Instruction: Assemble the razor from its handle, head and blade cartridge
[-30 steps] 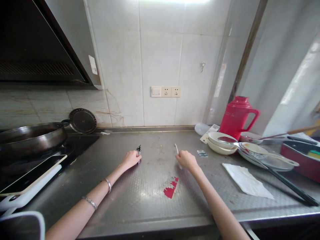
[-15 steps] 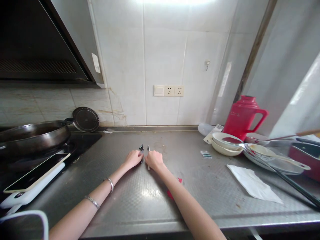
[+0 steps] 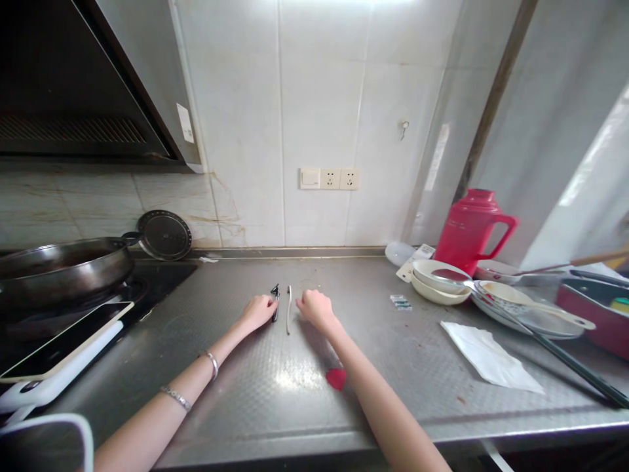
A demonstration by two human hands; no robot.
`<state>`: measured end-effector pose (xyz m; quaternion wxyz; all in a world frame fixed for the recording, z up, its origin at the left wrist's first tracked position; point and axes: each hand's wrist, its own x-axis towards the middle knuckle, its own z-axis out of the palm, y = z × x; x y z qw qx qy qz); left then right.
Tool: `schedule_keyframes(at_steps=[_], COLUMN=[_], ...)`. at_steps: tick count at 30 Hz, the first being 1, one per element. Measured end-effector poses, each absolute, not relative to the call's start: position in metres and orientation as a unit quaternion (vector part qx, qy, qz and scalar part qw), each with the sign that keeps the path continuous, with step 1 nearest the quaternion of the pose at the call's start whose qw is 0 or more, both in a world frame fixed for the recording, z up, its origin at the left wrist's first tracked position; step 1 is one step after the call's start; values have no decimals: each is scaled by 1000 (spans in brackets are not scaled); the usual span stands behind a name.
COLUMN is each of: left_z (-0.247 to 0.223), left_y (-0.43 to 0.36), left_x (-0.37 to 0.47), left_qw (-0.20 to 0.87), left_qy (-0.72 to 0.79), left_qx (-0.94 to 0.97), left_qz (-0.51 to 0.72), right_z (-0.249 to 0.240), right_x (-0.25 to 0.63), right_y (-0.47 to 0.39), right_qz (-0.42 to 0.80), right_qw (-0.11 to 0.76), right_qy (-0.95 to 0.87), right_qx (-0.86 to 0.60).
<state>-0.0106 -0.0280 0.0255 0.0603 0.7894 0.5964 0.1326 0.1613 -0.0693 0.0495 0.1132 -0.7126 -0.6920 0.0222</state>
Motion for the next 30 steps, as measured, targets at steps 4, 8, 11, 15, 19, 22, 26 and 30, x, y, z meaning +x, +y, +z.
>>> schedule_keyframes(at_steps=[4,8,11,15,19,22,26,30], left_z=[24,22,24,30,33,31,27,27], left_y=[-26,-20,-13,-4,3,8,13,12], left_x=[-13,-16,-19,-26,-36,-44,-51,-52], left_qw=[80,110,123,140,184,215,236,248], left_qy=[590,576,561,547,554,562,578,581], left_qx=[788,783,772,752,725,704,676,666], left_qz=[159,208,272,340,365,377,391,396], right_z=[59,69,74,71,60,54,51,50], right_x=[230,331,404,467,487,486,478,468], right_y=[-73,-81,-90,-99,-98,-94,-90,-90], right_qz=[58,68,65,62,84,122,131,146], right_qw=[186,232,190,120,85,71,74,76], right_qy=[-722,-711,-678,-672,-663,-667,-678,-667], right_qx=[-663,-661,-707,-728,-739,-732,-719,-726])
